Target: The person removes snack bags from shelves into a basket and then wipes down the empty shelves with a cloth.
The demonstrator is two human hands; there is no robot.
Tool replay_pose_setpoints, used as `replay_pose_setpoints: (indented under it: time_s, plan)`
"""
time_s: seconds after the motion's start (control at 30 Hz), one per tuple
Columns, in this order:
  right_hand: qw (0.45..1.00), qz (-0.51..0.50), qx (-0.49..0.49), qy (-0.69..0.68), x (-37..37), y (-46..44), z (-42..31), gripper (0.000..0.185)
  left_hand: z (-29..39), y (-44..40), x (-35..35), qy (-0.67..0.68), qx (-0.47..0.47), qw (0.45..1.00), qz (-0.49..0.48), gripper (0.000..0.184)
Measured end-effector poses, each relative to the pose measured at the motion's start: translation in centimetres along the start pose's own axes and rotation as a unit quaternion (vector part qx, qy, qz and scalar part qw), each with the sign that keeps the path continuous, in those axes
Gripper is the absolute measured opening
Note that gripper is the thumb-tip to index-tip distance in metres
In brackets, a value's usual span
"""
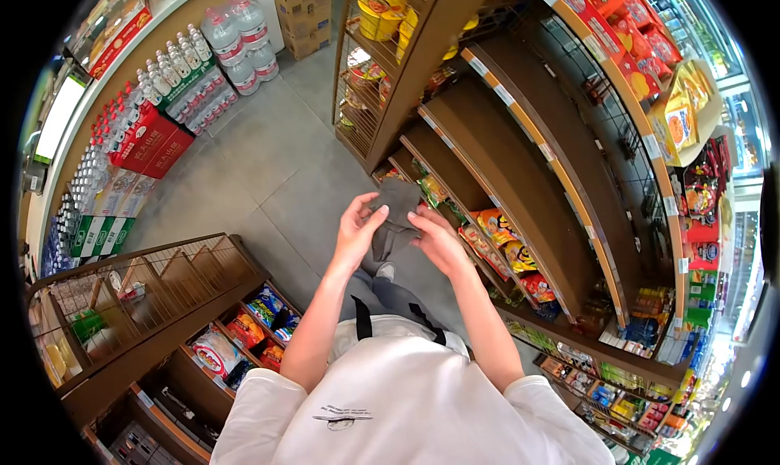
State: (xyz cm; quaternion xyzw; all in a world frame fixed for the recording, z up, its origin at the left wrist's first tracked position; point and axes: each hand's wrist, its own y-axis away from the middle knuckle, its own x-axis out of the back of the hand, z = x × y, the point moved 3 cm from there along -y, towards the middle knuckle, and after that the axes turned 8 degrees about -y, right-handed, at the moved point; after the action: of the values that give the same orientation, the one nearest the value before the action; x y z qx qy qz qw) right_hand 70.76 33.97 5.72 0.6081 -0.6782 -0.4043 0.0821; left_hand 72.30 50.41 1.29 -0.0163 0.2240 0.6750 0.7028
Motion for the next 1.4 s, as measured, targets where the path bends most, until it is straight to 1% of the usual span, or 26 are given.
replay_pose_setpoints:
  time_s: [0.1,0.17,0.27,0.37,0.4,0.43,0.47,0.53,0.57,0.6,0.67,0.7,0.73,0.8,0.83,0.87,0.9,0.93,1.0,1.03,1.07,1.13,1.2,1.27,1.33,1.4]
  plan:
    - [0.997,-0.064,0.027,0.039,0.8,-0.2,0.1,0.019,-0.6,0.4,-0.2,-0.03,0.014,0.999,-0.005,0.041]
    - [0.996,-0.074,0.042,0.032,1.6,0.0,0.8,0.017,0.4,1.5,-1.5,-0.1,-0.003,0.995,0.001,0.045]
    - [0.993,-0.094,0.078,0.003,3.1,0.5,0.9,0.016,-0.7,2.3,-2.9,-0.122,-0.053,0.991,-0.002,0.049]
    - [0.993,-0.091,0.068,-0.035,4.8,0.2,1.9,0.017,-0.9,3.2,-4.2,-0.144,-0.031,0.989,0.002,0.047]
    - [0.993,-0.08,0.055,-0.071,5.3,0.0,2.3,0.021,-1.1,3.5,-4.5,-0.135,-0.008,0.991,0.003,0.046]
    - [0.991,-0.068,0.041,-0.108,5.7,-0.1,3.0,0.031,-1.5,3.4,-4.8,-0.144,-0.021,0.989,0.016,0.042]
    - [0.99,-0.068,0.038,-0.113,6.2,-0.6,3.5,0.031,-2.1,3.1,-5.1,-0.149,-0.018,0.989,0.015,0.042]
    - [0.989,-0.016,0.075,-0.124,7.5,-1.0,2.6,0.065,-2.0,2.0,-6.7,-0.139,-0.015,0.99,0.005,0.04]
    - [0.988,-0.023,0.083,-0.126,8.6,-1.3,1.8,0.087,-2.2,1.0,-7.0,-0.162,-0.031,0.986,0.0,0.035]
    - [0.987,0.071,0.098,-0.102,8.1,0.0,-0.6,0.077,-2.0,-0.1,-7.6,-0.157,-0.028,0.987,0.001,0.035]
    - [0.977,0.037,0.183,-0.105,11.2,-2.5,-2.3,0.058,-1.7,-2.8,-8.8,-0.138,0.013,0.99,-0.037,0.031]
    - [0.969,0.026,0.211,-0.123,11.0,-2.7,-4.5,0.047,-2.6,-4.6,-9.0,-0.15,-0.017,0.988,-0.04,0.031]
    - [0.962,0.017,0.234,-0.14,10.4,-2.2,-6.7,0.037,-3.1,-6.3,-9.2,-0.144,-0.01,0.989,-0.038,0.031]
    - [0.96,0.03,0.26,-0.096,11.8,-3.6,-8.7,0.03,-1.9,-9.6,-10.0,-0.32,-0.135,0.937,-0.046,0.033]
    - [0.956,0.029,0.279,-0.084,12.2,-4.5,-9.5,0.034,-2.5,-11.0,-10.0,-0.316,-0.129,0.939,-0.046,0.033]
    - [0.95,0.026,0.304,-0.073,12.5,-5.6,-10.3,0.037,-2.8,-12.5,-10.1,-0.37,-0.159,0.914,-0.044,0.037]
    - [0.935,0.064,0.348,-0.02,12.8,-6.4,-11.1,0.042,-3.1,-13.8,-10.3,-0.423,-0.19,0.885,-0.043,0.042]
    - [0.917,0.089,0.386,0.055,13.0,-7.4,-12.0,0.042,-3.7,-14.9,-10.4,-0.419,-0.19,0.887,-0.046,0.042]
    - [0.863,0.185,0.429,0.191,13.1,-8.7,-13.6,0.041,-4.0,-16.3,-11.3,-0.475,-0.337,0.812,-0.039,0.052]
    - [0.828,0.219,0.448,0.255,13.6,-9.9,-14.0,0.041,-4.5,-17.1,-11.6,-0.496,-0.332,0.799,-0.075,0.059]
    - [0.788,0.252,0.463,0.317,14.1,-11.0,-14.5,0.041,-4.9,-17.6,-11.8,-0.493,-0.332,0.801,-0.082,0.059]
    - [0.688,0.299,0.488,0.446,13.9,-13.2,-14.3,0.043,-5.6,-18.2,-12.5,-0.56,-0.359,0.742,-0.08,0.058]
    - [0.66,0.31,0.471,0.497,13.9,-15.6,-12.8,0.041,-6.0,-18.7,-12.6,-0.568,-0.353,0.738,-0.092,0.058]
    - [0.643,0.321,0.417,0.556,14.0,-16.7,-11.1,0.035,-6.1,-19.1,-12.5,-0.588,-0.358,0.72,-0.087,0.058]
    - [0.669,0.3,0.403,0.548,13.9,-16.0,-11.1,0.033,-5.8,-18.9,-12.4,-0.592,-0.358,0.717,-0.084,0.059]
    - [0.734,0.249,0.353,0.525,14.4,-15.3,-11.8,0.03,-5.9,-18.4,-12.1,-0.596,-0.355,0.715,-0.083,0.059]
